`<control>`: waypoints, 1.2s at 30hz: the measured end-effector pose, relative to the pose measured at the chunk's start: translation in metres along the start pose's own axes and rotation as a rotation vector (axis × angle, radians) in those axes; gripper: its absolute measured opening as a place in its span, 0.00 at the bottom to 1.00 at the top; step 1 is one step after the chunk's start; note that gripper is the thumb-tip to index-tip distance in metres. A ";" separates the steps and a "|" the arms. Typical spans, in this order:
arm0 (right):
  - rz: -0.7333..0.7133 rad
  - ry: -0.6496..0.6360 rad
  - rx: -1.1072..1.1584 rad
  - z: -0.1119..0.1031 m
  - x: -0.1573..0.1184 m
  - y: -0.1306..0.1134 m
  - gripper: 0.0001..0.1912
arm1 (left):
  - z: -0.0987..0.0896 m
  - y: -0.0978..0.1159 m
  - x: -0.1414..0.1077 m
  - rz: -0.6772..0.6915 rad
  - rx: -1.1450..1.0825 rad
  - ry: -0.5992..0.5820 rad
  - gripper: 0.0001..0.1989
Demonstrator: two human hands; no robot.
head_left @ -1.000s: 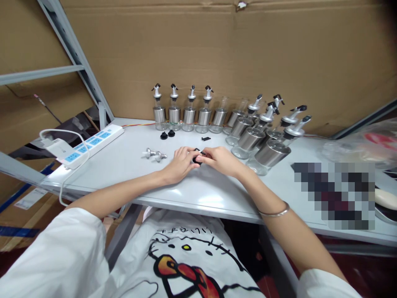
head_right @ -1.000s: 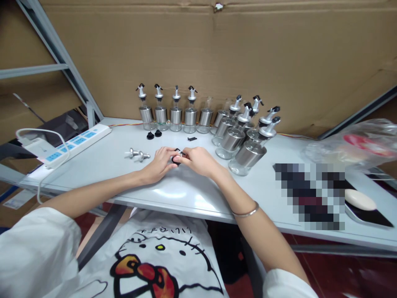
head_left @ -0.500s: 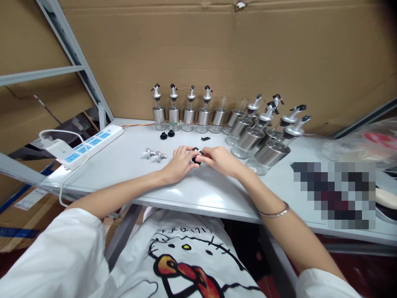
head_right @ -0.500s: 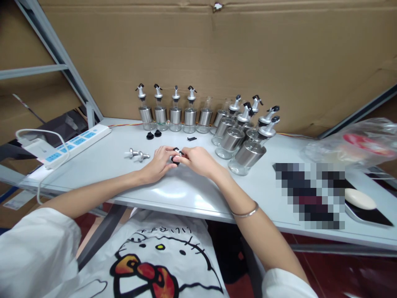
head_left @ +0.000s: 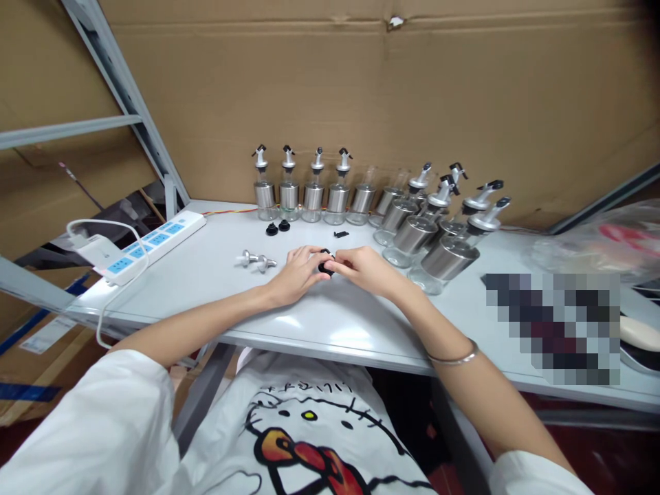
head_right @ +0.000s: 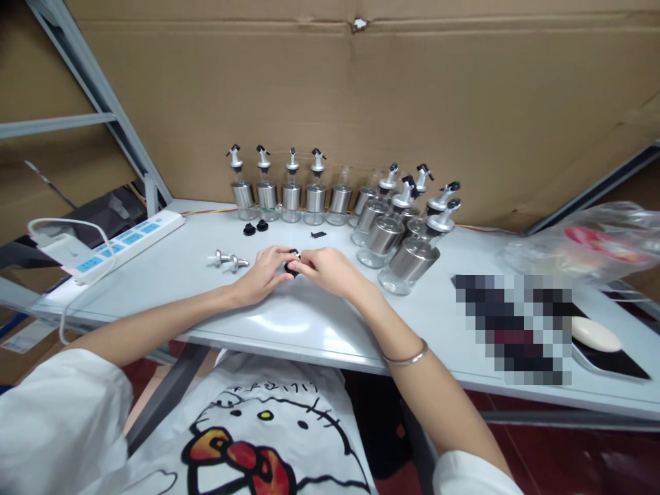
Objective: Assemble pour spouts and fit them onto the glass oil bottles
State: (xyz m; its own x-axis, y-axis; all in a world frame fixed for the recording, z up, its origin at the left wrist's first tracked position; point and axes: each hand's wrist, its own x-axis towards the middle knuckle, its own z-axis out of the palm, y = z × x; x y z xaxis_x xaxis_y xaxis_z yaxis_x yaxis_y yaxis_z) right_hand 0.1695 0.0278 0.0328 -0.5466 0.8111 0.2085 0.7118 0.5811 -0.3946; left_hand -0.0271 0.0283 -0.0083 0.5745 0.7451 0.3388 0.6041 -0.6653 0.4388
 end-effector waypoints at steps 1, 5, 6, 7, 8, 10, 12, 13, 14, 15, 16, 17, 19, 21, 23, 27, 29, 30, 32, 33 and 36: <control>0.009 0.017 0.002 -0.001 0.000 0.000 0.21 | 0.000 0.001 0.000 0.002 0.004 0.012 0.17; 0.047 0.079 -0.032 -0.005 -0.002 -0.001 0.20 | -0.002 0.004 -0.002 0.037 0.050 0.072 0.18; 0.053 0.083 -0.020 -0.005 -0.002 -0.001 0.18 | -0.002 0.004 -0.002 0.055 0.066 0.079 0.19; 0.051 0.086 0.014 -0.006 -0.002 -0.001 0.16 | -0.003 0.004 -0.003 0.076 0.082 0.083 0.19; 0.037 0.090 0.076 -0.005 -0.002 -0.002 0.14 | -0.003 0.004 -0.003 0.095 0.098 0.083 0.19; -0.013 0.104 0.258 -0.005 -0.002 -0.003 0.18 | -0.005 0.005 -0.003 0.126 0.134 0.083 0.18; -0.064 0.104 0.451 -0.003 -0.001 -0.004 0.26 | -0.006 0.006 -0.004 0.143 0.172 0.093 0.17; -0.084 0.089 0.524 -0.003 -0.001 -0.005 0.26 | -0.007 0.007 -0.004 0.150 0.190 0.101 0.17; -0.099 0.077 0.575 -0.002 0.000 -0.005 0.23 | -0.008 0.008 -0.003 0.158 0.206 0.111 0.16; -0.109 0.075 0.604 -0.001 0.001 -0.006 0.18 | -0.008 0.008 -0.003 0.162 0.218 0.122 0.16; -0.107 0.084 0.618 -0.001 0.001 -0.006 0.15 | -0.009 0.009 -0.002 0.165 0.226 0.132 0.15; -0.101 0.096 0.631 0.000 0.002 -0.006 0.13 | -0.009 0.009 -0.002 0.164 0.230 0.140 0.14; -0.069 0.084 0.690 0.002 0.003 -0.005 0.13 | -0.010 0.009 0.001 0.161 0.234 0.154 0.14; -0.059 0.025 0.757 0.002 0.004 -0.004 0.14 | -0.011 0.006 0.004 0.175 0.258 0.170 0.13; -0.073 0.014 0.751 0.002 0.004 -0.005 0.17 | -0.012 0.003 0.008 0.202 0.314 0.207 0.11; -0.080 0.097 0.708 0.001 0.004 -0.008 0.13 | -0.015 -0.004 0.018 0.305 0.381 0.324 0.10; -0.091 0.164 0.730 0.000 0.004 -0.009 0.12 | -0.018 -0.007 0.027 0.415 0.293 0.375 0.13; -0.090 0.219 0.737 0.000 0.004 -0.010 0.12 | -0.019 -0.009 0.033 0.464 0.203 0.407 0.15; -0.072 0.370 0.719 -0.001 0.004 -0.010 0.13 | -0.022 -0.009 0.052 0.493 -0.063 0.475 0.18; -0.054 0.461 0.696 -0.001 0.004 -0.010 0.13 | -0.023 -0.008 0.064 0.433 -0.204 0.517 0.17; -0.002 0.730 0.620 -0.003 0.002 -0.007 0.14 | -0.024 -0.001 0.108 0.161 -0.464 0.438 0.16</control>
State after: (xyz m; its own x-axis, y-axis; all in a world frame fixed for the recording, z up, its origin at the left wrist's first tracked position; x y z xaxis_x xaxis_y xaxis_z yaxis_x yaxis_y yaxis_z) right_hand 0.1649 0.0256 0.0383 0.0118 0.7735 0.6337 0.2364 0.6136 -0.7534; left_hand 0.0213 0.1105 0.0484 0.3002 0.6536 0.6948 0.1720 -0.7535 0.6345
